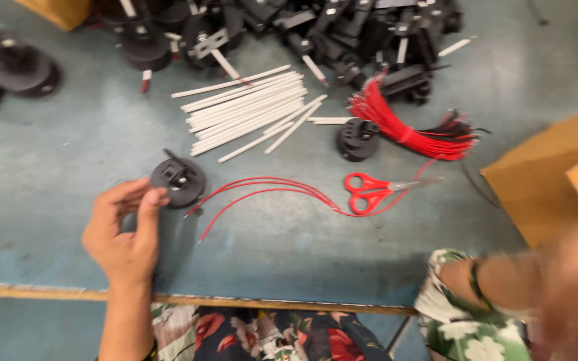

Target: The person inserts red and black wires into white plastic tubes, then feeds the tubes through black plastic housings. The person repeats this process for multiple units, placing finished assemblies on the table.

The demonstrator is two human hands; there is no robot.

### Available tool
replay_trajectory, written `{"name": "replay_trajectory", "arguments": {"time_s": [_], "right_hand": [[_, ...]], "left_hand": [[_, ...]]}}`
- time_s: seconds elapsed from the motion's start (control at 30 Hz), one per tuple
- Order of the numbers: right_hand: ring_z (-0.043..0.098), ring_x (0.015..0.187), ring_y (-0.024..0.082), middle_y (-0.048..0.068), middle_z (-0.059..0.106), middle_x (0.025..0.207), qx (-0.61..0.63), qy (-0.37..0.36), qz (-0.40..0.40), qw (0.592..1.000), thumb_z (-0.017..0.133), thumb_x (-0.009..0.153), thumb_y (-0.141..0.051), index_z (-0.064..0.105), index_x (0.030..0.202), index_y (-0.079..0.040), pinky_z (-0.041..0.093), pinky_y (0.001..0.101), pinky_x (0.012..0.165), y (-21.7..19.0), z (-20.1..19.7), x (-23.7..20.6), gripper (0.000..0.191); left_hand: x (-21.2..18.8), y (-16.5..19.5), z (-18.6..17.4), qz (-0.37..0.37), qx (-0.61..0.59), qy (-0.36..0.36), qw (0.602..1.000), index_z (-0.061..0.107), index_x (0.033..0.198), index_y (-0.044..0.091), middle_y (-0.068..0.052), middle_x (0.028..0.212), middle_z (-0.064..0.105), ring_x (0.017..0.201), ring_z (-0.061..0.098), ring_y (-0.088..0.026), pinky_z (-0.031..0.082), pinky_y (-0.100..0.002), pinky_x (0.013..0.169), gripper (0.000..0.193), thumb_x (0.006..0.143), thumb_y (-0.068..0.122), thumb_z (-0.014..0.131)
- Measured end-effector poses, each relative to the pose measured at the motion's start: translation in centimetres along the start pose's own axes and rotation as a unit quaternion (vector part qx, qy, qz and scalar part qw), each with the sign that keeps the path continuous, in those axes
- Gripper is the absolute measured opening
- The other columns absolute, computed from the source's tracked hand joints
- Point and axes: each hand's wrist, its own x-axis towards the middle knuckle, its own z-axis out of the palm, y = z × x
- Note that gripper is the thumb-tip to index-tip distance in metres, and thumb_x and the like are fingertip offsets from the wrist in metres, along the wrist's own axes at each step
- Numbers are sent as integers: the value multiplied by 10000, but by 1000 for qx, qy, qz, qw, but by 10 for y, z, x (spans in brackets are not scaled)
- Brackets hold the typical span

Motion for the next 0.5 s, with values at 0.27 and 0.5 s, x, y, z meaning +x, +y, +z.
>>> {"name": "replay_trajectory", "arguments": {"time_s": [0.27,0.5], "right_hand": [[675,977,332,107,720,1067,-728,-203,483,442,903,702,-456,714,1098,-101,518,448,790,108,-127,-1,565],[639,950,348,115,691,985,-694,-220,436,528,882,680,-468,720,1003,-70,501,466,790,110,-180,-65,537]], "left_hand": [[2,1,4,3,-12,-7,1000,628,1188,-36,-128,1000,736,896,731,-168,566,-260,848,149,1063,22,685],[5,1,7,8,-24,-14,1000,638,1170,-25,-119,970,741,868,730,-160,565,-260,814,147,1046,38,685]]}}
